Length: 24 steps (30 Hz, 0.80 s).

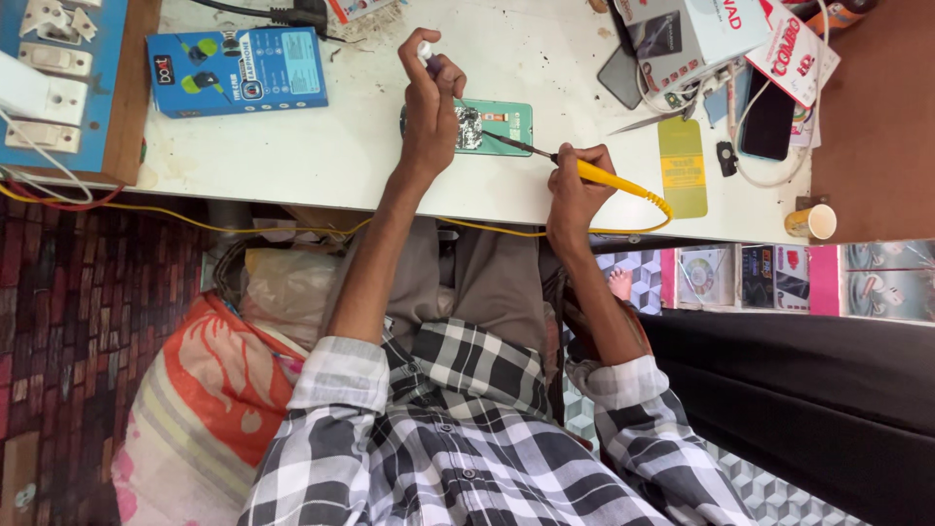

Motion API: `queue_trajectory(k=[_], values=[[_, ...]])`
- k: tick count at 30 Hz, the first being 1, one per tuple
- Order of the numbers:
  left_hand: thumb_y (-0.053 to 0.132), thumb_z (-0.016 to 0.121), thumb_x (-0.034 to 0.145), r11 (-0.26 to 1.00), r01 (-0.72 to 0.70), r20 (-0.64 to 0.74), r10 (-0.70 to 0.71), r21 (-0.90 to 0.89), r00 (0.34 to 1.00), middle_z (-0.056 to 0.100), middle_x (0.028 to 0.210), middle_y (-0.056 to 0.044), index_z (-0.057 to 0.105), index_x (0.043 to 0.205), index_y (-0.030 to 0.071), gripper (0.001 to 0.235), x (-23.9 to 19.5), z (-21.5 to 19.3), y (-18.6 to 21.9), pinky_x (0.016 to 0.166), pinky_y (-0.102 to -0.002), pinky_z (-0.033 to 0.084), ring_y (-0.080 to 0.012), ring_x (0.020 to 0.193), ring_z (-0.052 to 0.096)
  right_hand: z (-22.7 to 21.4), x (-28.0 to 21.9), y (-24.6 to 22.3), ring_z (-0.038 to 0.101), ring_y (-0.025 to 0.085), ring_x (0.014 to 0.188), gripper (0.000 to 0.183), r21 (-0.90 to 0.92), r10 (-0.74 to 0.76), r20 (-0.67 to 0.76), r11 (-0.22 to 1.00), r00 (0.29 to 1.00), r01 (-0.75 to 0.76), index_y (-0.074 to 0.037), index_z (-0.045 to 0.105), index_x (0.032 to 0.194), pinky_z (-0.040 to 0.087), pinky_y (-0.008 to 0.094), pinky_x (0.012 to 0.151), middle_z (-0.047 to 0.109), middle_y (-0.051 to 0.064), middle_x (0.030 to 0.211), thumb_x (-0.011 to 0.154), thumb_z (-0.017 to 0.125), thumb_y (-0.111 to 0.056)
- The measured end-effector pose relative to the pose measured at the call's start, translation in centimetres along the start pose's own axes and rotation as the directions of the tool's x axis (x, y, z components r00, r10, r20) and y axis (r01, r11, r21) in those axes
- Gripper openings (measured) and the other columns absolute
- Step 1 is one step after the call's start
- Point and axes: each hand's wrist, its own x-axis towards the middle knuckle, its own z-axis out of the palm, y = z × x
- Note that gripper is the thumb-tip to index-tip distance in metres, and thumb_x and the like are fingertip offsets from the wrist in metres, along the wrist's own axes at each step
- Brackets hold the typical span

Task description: The person uses a soldering iron and solder to work on a small green circuit board. They repeatedly apply heat and solder to specific points on the board while holding it steady with their other hand.

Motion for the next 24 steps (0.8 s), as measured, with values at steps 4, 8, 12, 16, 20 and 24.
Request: queue_trajectory(k=[4, 8, 12, 16, 20, 24], values=[[0.027, 0.033, 0.121, 1.000, -0.015, 0.005, 0.015, -0.002, 1.000, 0.043, 0.084, -0.003, 0.027, 0.142, 0.015, 0.025, 0.02, -0.17, -0.04, 0.078, -0.032, 0.045, -0.0146, 0.078, 0.047, 0.03, 0.11, -0.01, 0.037, 0.004, 0.051, 0.026, -0.001, 0.019, 0.006, 1.000, 1.000, -0.019, -0.006, 0.047, 0.085, 0.028, 0.024, 0.046, 0.048, -0.001, 0.069, 0.099, 0.068, 0.000], [0.023, 0.033, 0.121, 0.999, -0.033, 0.028, 0.033, 0.009, 0.999, 0.043, 0.086, -0.004, 0.026, 0.142, 0.015, 0.023, -0.18, -0.12, -0.04, 0.080, -0.033, 0.046, -0.0150, 0.080, 0.047, 0.05, 0.19, 0.01, 0.036, 0.004, 0.051, 0.026, -0.002, 0.001, 0.008, 1.000, 1.000, -0.001, -0.006, 0.047, 0.085, 0.028, 0.024, 0.046, 0.048, -0.001, 0.069, 0.100, 0.069, 0.000], [0.022, 0.033, 0.121, 1.000, -0.022, 0.019, 0.022, 0.014, 1.000, 0.044, 0.086, -0.003, 0.026, 0.142, 0.015, 0.023, -0.17, -0.17, -0.02, 0.080, -0.033, 0.046, -0.0145, 0.080, 0.048, 0.11, 0.05, -0.01, 0.037, 0.005, 0.050, 0.025, -0.022, -0.013, -0.004, 1.000, 1.000, 0.013, -0.006, 0.048, 0.086, 0.028, 0.024, 0.046, 0.047, -0.001, 0.067, 0.100, 0.068, 0.000], [0.024, 0.033, 0.120, 1.000, -0.008, 0.015, 0.007, 0.020, 1.000, 0.044, 0.087, -0.003, 0.025, 0.142, 0.016, 0.024, -0.17, -0.16, -0.21, 0.080, -0.033, 0.047, -0.0143, 0.080, 0.048, -0.08, 0.14, -0.10, 0.037, 0.004, 0.051, 0.025, 0.009, 0.017, -0.001, 1.000, 1.000, -0.017, -0.006, 0.048, 0.085, 0.029, 0.024, 0.047, 0.047, -0.002, 0.068, 0.099, 0.068, 0.000], [0.024, 0.034, 0.120, 0.999, 0.000, 0.011, 0.000, 0.038, 1.000, 0.044, 0.085, -0.002, 0.025, 0.143, 0.016, 0.026, -0.33, -0.11, -0.45, 0.078, -0.033, 0.046, -0.0139, 0.079, 0.047, -0.15, 0.20, 0.11, 0.037, 0.004, 0.050, 0.026, 0.002, 0.016, 0.005, 1.000, 1.000, -0.016, -0.007, 0.048, 0.085, 0.029, 0.024, 0.046, 0.047, -0.002, 0.066, 0.099, 0.069, 0.000], [0.024, 0.034, 0.121, 1.000, -0.028, 0.011, 0.028, -0.013, 1.000, 0.042, 0.091, -0.004, 0.025, 0.142, 0.016, 0.024, -0.25, -0.06, -0.46, 0.080, -0.033, 0.046, -0.0147, 0.082, 0.046, -0.09, 0.31, 0.17, 0.037, 0.004, 0.050, 0.026, 0.011, 0.016, -0.005, 1.000, 1.000, -0.016, -0.007, 0.048, 0.085, 0.029, 0.024, 0.045, 0.048, -0.002, 0.067, 0.099, 0.069, -0.001]])
